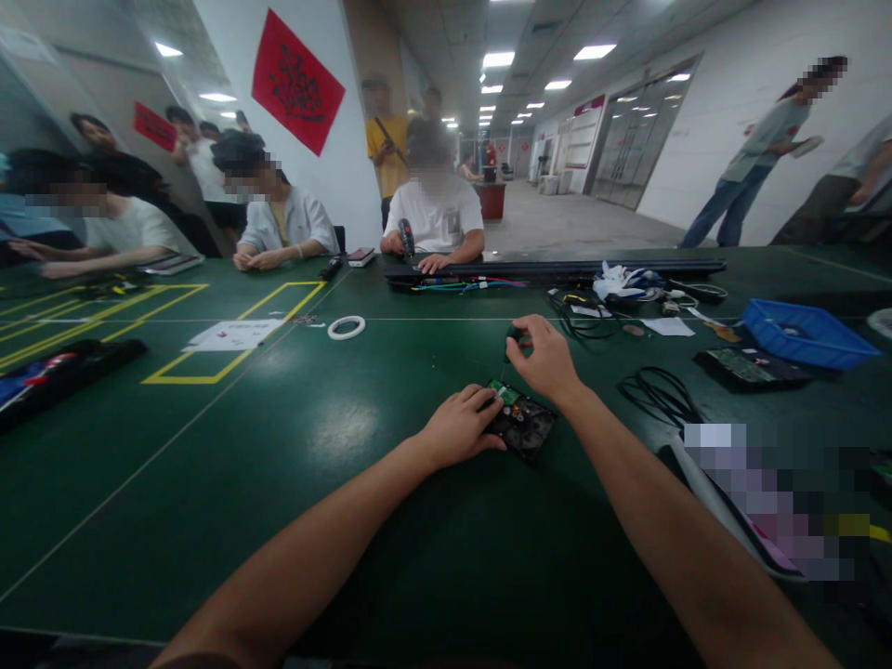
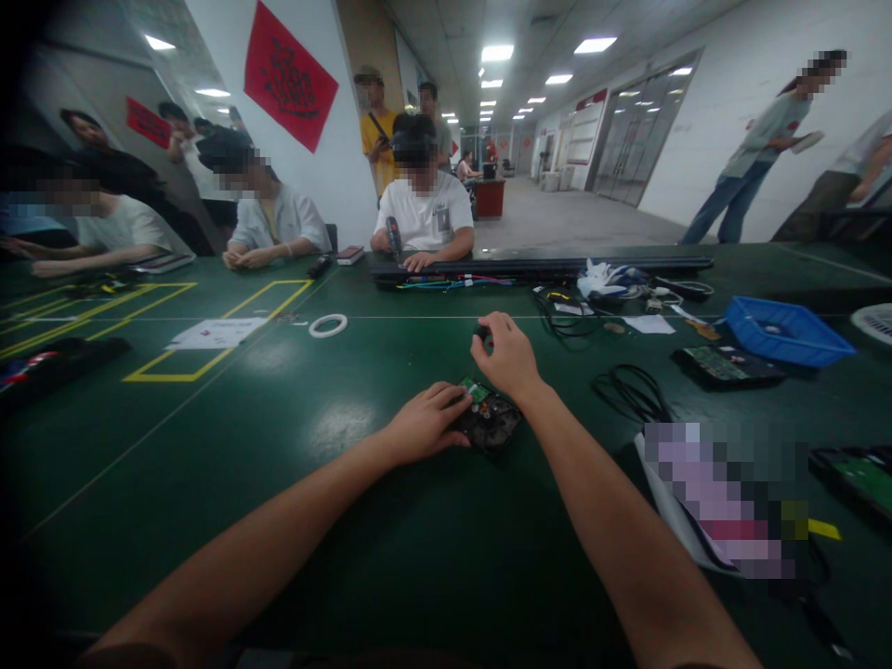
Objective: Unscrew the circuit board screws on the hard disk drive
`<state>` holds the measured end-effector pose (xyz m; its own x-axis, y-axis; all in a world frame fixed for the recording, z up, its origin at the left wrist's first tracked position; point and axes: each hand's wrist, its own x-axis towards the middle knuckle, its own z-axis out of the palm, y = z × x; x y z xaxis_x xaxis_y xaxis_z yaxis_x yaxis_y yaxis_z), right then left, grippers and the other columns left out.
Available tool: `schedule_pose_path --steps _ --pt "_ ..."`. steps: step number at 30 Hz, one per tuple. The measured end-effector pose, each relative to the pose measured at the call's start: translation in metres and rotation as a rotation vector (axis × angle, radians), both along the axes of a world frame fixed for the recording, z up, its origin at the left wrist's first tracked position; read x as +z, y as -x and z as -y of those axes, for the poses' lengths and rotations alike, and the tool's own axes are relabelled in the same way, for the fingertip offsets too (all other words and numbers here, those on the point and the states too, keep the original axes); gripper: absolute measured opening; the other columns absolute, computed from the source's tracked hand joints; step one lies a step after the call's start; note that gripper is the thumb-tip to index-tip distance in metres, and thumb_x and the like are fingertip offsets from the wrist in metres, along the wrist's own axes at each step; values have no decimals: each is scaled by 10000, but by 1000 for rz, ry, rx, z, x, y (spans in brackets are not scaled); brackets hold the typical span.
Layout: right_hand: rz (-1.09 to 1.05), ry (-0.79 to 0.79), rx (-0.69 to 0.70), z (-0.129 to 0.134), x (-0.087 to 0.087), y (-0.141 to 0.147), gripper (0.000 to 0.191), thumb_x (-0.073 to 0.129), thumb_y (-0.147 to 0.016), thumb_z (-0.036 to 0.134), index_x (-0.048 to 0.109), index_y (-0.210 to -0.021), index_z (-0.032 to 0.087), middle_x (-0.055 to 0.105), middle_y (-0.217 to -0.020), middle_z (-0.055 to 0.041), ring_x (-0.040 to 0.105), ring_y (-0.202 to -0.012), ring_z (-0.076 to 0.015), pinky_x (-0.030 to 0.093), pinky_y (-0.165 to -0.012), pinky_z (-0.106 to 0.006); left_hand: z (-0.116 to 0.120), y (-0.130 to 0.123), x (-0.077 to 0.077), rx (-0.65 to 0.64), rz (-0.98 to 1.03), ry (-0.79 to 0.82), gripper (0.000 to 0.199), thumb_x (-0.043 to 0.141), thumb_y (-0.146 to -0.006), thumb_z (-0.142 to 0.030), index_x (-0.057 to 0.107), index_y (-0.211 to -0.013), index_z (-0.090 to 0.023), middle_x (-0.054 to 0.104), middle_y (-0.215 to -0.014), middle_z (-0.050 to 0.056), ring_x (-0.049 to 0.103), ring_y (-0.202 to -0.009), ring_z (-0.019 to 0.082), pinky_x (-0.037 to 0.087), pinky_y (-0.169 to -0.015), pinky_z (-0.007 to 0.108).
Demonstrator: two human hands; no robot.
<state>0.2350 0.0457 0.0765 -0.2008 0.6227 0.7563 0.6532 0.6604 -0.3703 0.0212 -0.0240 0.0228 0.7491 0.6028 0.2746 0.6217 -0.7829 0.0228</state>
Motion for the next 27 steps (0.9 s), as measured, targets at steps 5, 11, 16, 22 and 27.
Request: schedule_pose_path --steps 5,11,16,22,27 --pt "-16 21 -14 -2 -1 0 222 623 -908 296 577 -1116 234 653 -1064 -95 661 -896 -255 581 -775 -411 0 1 1 1 6 3 754 496 -964 -708 504 -1479 -158 529 -1466 166 465 -1352 358 470 -1093 496" --pt "47 -22 -50 3 3 2 206 615 -926 319 591 -1111 229 644 -1061 -113 638 -957 -289 558 -849 -447 -1 2 -2 -3 4 -2 768 491 -962 -715 509 -1476 -146 531 -1464 167 467 -1347 358 462 -1107 492" --pt "53 -22 -41 3 3 1 219 575 -911 244 588 -1128 219 637 -1070 -117 634 -953 -283 555 -859 -445 -1 1 -3 3 5 5 773 490 -961 -717 508 -1479 -144 529 -1470 166 463 -1348 362 461 -1109 500" --pt "-7 13 -19 -1 2 0 216 611 -898 274 572 -1107 236 658 -1110 -104 648 -957 -274 572 -817 -427 0 0 0 0 5 3 773 497 -961 -712 503 -1479 -138 529 -1466 173 459 -1354 360 469 -1101 490" --pt "21 11 -53 4 6 1 169 630 -911 324 570 -1040 232 642 -1047 -105 639 -913 -271 560 -793 -417 1 0 0 0 8 3 757 511 -960 -703 506 -1476 -150 533 -1460 173 453 -1361 354 461 -1109 493"
